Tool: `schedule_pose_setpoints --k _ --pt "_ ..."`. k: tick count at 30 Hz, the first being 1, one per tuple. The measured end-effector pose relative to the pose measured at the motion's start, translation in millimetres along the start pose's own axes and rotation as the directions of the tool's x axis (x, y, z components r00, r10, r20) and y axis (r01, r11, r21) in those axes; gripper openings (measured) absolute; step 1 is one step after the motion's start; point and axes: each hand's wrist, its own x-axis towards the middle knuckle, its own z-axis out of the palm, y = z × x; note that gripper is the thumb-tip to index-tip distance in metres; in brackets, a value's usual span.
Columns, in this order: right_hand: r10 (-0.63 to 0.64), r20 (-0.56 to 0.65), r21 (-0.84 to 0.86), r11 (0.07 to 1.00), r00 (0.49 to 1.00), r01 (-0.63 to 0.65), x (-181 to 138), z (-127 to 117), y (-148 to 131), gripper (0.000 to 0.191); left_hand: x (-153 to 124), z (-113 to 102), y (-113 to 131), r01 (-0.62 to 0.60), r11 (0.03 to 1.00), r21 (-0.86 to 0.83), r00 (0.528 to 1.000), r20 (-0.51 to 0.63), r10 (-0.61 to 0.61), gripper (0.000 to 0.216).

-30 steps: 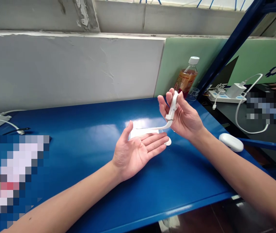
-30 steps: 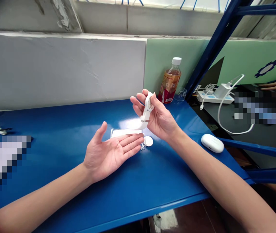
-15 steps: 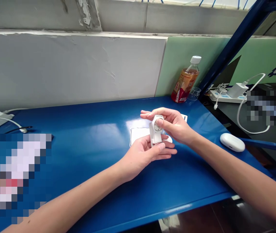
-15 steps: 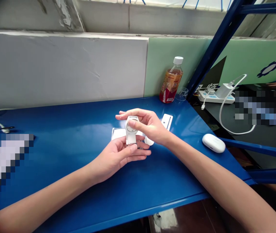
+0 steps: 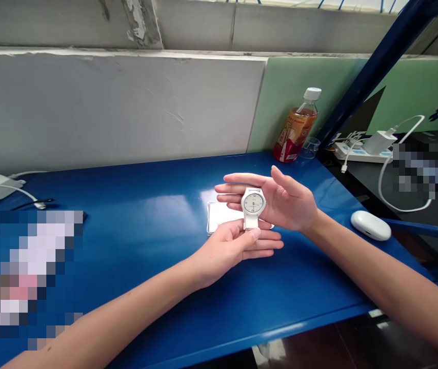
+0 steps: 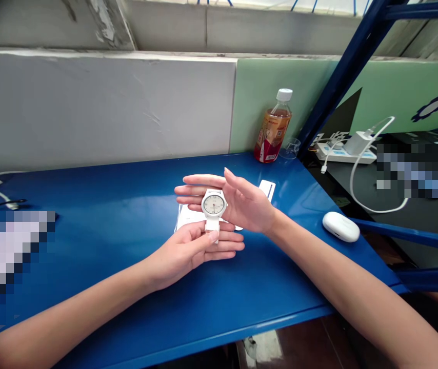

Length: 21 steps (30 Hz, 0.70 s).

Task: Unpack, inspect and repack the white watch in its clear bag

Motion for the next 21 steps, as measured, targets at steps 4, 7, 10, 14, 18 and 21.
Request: schedule_pose_setpoints --k 4,7,10,14,18,21 --pt "-0.002 0.022 -0.038 0.999 1.000 0.002 -0.6 -2.4 -0.1 0.057 0.3 0.6 0.6 0.010 1.000 -0.008 1.000 -0.017 -0.010 0.035" --pt "-0.004 0.036 -0.050 0.999 0.999 0.006 -0.8 -3.6 -0.3 0.058 0.7 0.8 0.6 0.018 1.000 -0.010 0.999 -0.035 -0.018 0.034" --pt "-0.008 0.058 -0.049 0.999 0.998 0.011 -0.5 -4.3 -0.6 0.058 1.1 0.5 0.1 0.018 1.000 -0.015 0.998 -0.057 -0.019 0.032" --pt "-0.005 0.063 -0.056 0.998 0.998 0.008 0.1 -4.9 -0.5 0.057 1.7 -0.1 0.0 0.024 0.999 -0.028 0.998 -0.063 -0.026 0.031" --pt "0.016 0.038 -0.072 0.997 0.999 -0.013 0.2 -5.2 -0.1 0.059 2.4 -0.1 0.4 0.029 0.999 -0.045 0.999 -0.040 -0.031 0.031" --pt "0.035 0.012 -0.085 0.996 0.999 -0.034 -0.4 -4.7 0.1 0.060 2.3 0.4 0.9 0.031 0.998 -0.057 0.999 -0.031 -0.032 0.030"
